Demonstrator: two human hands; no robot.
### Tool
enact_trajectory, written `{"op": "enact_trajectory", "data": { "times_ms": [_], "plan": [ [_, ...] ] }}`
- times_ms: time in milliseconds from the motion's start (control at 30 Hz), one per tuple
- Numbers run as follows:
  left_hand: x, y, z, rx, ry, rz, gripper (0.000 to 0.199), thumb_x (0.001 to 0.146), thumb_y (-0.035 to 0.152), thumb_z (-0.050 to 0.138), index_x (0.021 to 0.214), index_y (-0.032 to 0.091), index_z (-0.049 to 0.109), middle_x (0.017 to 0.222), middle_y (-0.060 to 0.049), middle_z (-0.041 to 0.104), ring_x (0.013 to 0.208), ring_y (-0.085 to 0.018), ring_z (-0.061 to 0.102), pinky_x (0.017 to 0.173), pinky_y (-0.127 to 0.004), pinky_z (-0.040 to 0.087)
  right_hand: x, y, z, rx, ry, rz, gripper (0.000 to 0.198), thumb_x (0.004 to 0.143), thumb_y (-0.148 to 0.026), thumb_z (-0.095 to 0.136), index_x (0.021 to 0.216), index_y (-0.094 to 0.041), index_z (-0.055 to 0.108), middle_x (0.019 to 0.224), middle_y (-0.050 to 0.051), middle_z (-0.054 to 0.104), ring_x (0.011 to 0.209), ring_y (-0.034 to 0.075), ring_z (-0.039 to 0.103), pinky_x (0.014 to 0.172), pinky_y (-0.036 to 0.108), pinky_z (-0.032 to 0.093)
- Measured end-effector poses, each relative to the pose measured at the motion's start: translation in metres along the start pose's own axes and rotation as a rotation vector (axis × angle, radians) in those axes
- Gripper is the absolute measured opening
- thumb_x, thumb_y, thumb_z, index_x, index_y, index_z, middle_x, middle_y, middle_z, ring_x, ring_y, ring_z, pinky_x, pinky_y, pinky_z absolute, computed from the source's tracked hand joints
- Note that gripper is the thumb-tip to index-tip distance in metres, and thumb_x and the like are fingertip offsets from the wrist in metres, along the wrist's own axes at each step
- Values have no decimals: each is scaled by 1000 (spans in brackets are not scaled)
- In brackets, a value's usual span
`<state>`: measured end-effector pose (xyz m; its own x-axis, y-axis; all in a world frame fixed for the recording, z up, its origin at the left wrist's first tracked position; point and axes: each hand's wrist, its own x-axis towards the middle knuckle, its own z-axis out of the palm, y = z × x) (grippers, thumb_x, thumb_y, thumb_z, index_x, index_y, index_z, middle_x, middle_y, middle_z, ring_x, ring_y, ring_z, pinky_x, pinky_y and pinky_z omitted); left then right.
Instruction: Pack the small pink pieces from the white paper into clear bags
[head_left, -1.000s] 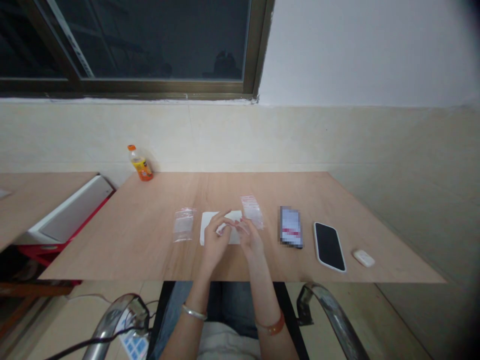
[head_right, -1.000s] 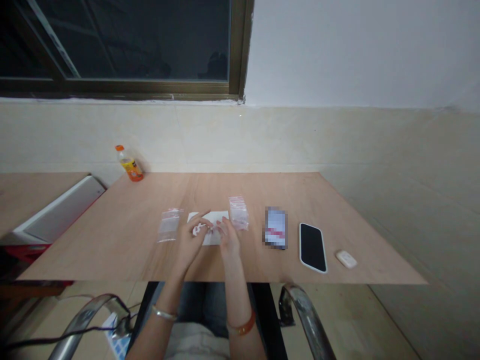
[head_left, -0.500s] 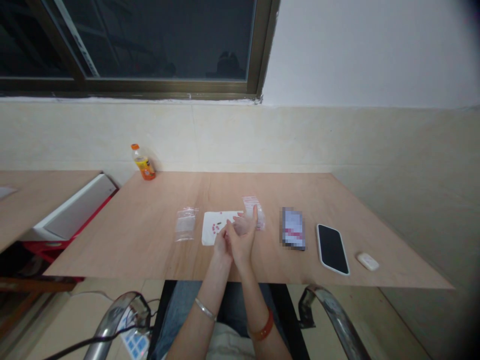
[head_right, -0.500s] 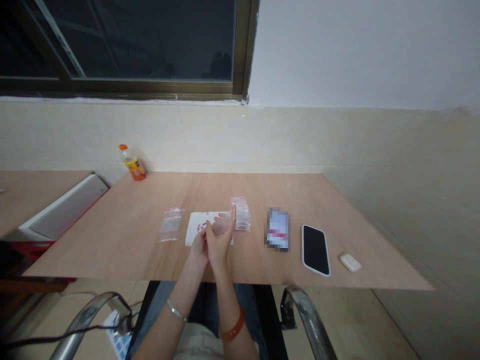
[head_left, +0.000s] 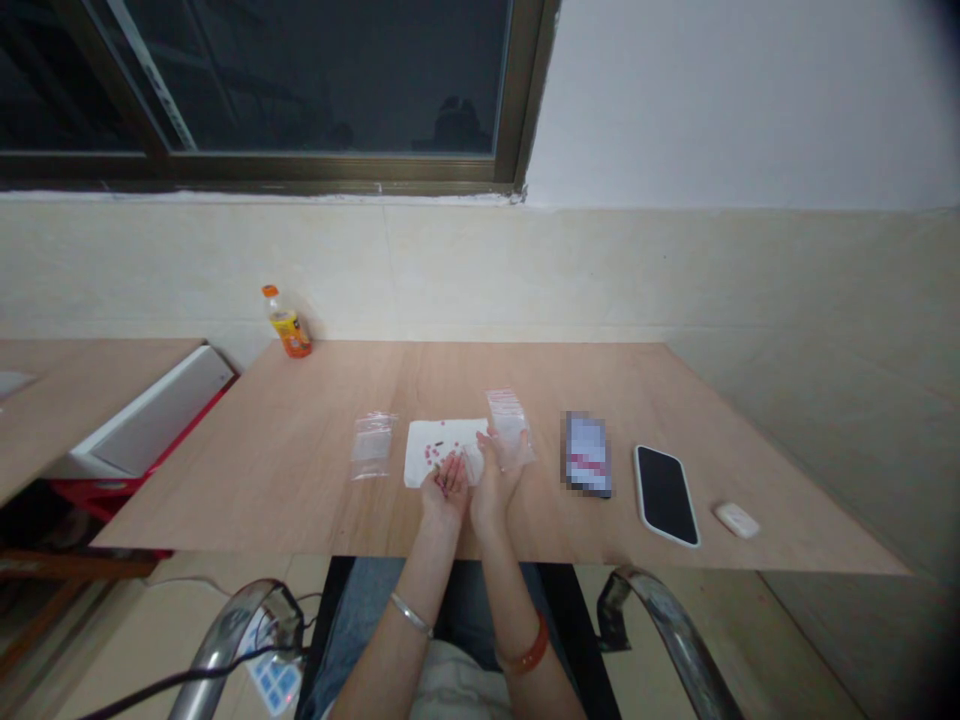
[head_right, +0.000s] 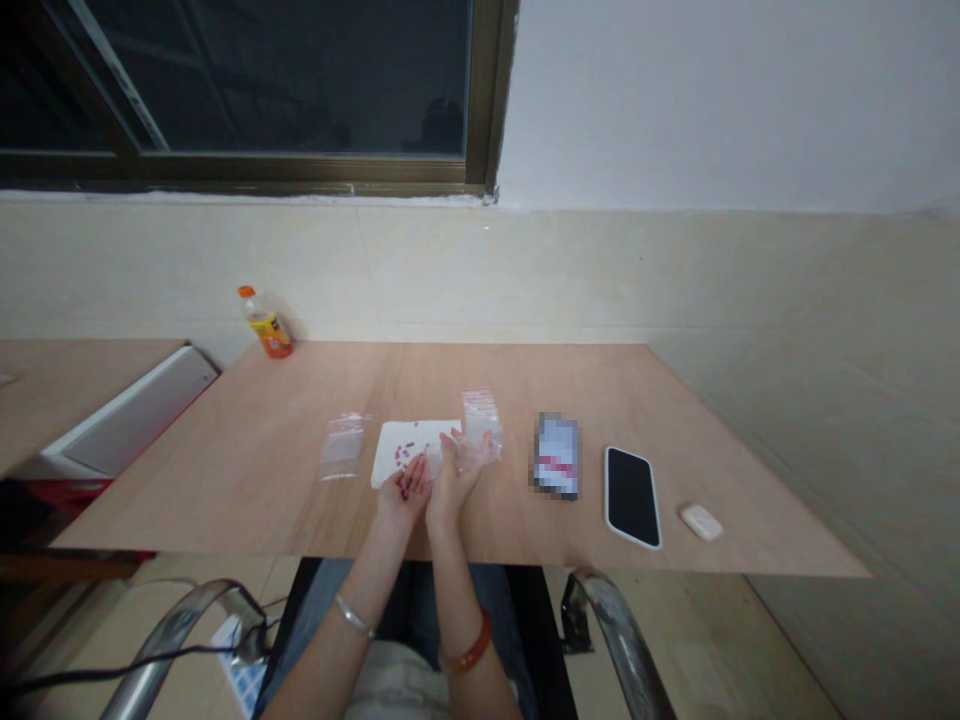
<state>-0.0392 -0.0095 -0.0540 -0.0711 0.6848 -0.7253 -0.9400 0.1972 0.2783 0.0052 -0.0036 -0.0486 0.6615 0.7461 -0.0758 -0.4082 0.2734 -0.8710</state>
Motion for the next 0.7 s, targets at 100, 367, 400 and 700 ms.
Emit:
{"op": "enact_trajectory", "data": {
  "times_ms": [100,367,400,700],
  "plan": [
    [-1,2,-3,-7,106,-5,28,78,3,34,82,10,60,62,-7,60,53,-11,61,49,-16,50,10,2,-7,54,51,86,46,64,-30,66,106,-15,56,92,4,63,73,14,61,68,31,55],
    [0,4,-3,4,246,-8,28,79,2,33,82,13,58,58,-2,49,47,-9,50,45,-14,47,24,-4,-20,103,141,84,32,65,-31,64,92,-13,60,95,6,64,82,17,63,74,34,56],
    [-1,4,-2,7,251,-9,27,81,4,32,81,13,57,58,-2,48,47,-8,49,45,-14,47,24,-6,-20,112,150,87,32,65,-30,65,92,-13,60,95,6,64,83,17,63,75,34,56],
    [-7,9,1,60,235,-26,31,91,21,26,97,13,56,85,-11,56,63,-14,58,47,-20,48,23,-13,-18,91,133,46,28,66,-29,64,89,-14,59,94,5,64,79,16,63,76,35,55]
  ]
}}
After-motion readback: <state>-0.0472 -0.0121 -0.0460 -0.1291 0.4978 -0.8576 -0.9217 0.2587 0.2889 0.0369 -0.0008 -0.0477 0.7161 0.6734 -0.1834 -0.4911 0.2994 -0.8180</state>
